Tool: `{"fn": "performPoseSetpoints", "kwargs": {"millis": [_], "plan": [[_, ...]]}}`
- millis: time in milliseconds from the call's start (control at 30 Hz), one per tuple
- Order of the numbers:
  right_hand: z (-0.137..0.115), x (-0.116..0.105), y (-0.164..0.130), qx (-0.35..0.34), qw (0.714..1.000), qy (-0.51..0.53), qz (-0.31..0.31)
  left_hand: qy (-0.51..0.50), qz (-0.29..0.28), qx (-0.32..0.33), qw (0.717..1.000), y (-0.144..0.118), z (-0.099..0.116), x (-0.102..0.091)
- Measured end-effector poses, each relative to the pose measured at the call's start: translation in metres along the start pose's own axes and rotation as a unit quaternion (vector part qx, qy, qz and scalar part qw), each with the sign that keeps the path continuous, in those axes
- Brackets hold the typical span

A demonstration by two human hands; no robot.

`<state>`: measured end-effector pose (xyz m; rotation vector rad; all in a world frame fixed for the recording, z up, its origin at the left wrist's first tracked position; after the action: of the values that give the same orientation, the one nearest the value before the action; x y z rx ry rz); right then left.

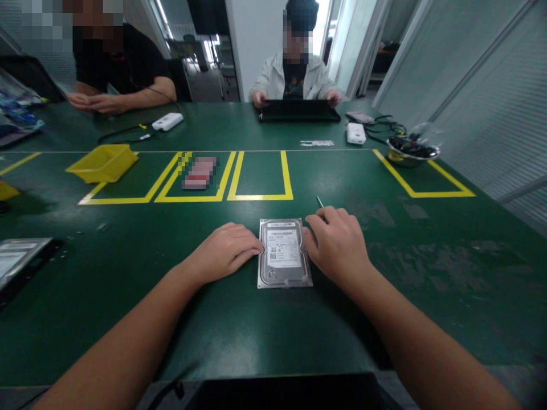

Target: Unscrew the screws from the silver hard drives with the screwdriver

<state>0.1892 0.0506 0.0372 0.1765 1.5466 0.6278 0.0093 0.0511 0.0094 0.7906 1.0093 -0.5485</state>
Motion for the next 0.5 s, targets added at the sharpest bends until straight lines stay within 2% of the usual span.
{"fn": "performPoseSetpoints", "kwargs": {"millis": [333, 500], "plan": [[0.033, 0.000, 0.005, 0.073, 0.992, -0.095, -0.029, -0.013, -0.002, -0.020, 1.000, 0.001, -0.003, 0.002], [0.048, 0.008, 0.005, 0.116, 0.981, -0.115, -0.104, -0.028, 0.001, -0.028, 0.999, 0.001, -0.004, 0.002]]}}
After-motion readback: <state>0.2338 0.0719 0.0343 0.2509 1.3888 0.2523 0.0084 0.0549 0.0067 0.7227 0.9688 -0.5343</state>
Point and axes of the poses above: each hand's wrist, its own y-axis towards the middle knuckle, its own x-axis out of the palm, z = x × y, the point moved 8 cm from there along y, towards the middle knuckle, and after that the axes turned 7 degrees about z, right-handed, at the moved point
